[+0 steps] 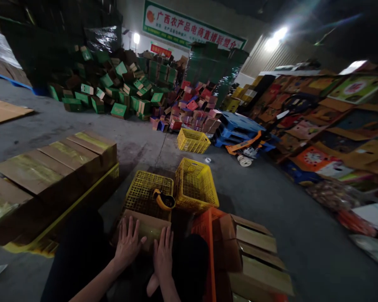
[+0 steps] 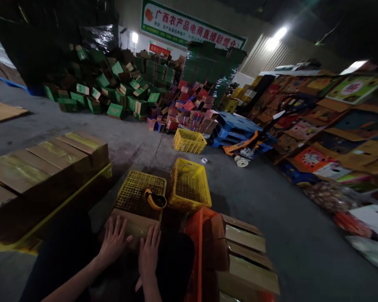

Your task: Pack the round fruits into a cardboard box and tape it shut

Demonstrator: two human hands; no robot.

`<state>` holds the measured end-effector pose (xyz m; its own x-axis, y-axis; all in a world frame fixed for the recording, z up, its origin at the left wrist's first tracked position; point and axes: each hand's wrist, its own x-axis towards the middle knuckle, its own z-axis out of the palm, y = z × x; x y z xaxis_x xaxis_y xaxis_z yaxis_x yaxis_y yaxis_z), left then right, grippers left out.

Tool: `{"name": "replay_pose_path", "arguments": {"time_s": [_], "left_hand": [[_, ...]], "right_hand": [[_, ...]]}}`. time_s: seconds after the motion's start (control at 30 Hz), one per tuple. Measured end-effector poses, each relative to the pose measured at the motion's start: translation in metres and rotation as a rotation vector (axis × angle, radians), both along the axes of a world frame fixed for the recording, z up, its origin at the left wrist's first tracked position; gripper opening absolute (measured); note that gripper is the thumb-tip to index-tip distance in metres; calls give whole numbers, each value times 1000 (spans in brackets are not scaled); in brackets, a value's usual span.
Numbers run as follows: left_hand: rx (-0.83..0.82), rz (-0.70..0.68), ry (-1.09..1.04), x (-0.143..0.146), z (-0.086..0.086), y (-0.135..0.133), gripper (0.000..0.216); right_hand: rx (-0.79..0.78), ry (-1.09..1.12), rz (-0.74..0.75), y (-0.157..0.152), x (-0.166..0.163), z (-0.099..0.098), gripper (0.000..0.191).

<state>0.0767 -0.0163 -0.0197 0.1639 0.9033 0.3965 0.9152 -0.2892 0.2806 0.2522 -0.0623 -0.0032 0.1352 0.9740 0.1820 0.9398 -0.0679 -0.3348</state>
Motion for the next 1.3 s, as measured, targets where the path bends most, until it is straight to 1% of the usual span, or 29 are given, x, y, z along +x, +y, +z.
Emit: {"name": "replay_pose_path", "arguments": {"time_s": [0.1, 0.27, 0.33, 0.4, 0.57, 0.7, 0.83, 0.93, 1.03, 1.2, 1.3], "left_hand": [[-23, -73, 36, 2, 3, -5, 65], [-118, -238, 78, -18, 10, -5, 82], [-140, -274, 94, -25, 12, -2, 87], [-144, -275, 111, -28, 12, -1, 87], [-95, -273, 125, -26, 3, -1, 88], [-79, -274, 123, -25, -1, 0, 83], [-121, -263, 134, -23, 0, 2, 77], [-186, -247, 143, -22, 2, 3, 73], [-231, -257, 124, -23, 4, 5, 70], [-276, -271, 100, -25, 9, 14, 66], [-285, -305, 114, -25, 9, 22, 65]], "right_hand": [[-35, -2, 41, -3, 3, 3, 74], [-191, -14, 126, -5, 13, 12, 96], [-258, -6, 146, -4, 14, 16, 104], [-289, -4, 151, -3, 13, 19, 106], [-240, -31, 124, -4, 9, 17, 98], [-249, -43, 130, -1, 11, 14, 92], [-279, -93, 158, 7, 14, 13, 83], [-328, -144, 169, 11, 14, 13, 82], [-339, -183, 180, 14, 11, 15, 82], [-338, -193, 202, 22, 9, 21, 79], [-358, -170, 201, 26, 10, 23, 80]]}}
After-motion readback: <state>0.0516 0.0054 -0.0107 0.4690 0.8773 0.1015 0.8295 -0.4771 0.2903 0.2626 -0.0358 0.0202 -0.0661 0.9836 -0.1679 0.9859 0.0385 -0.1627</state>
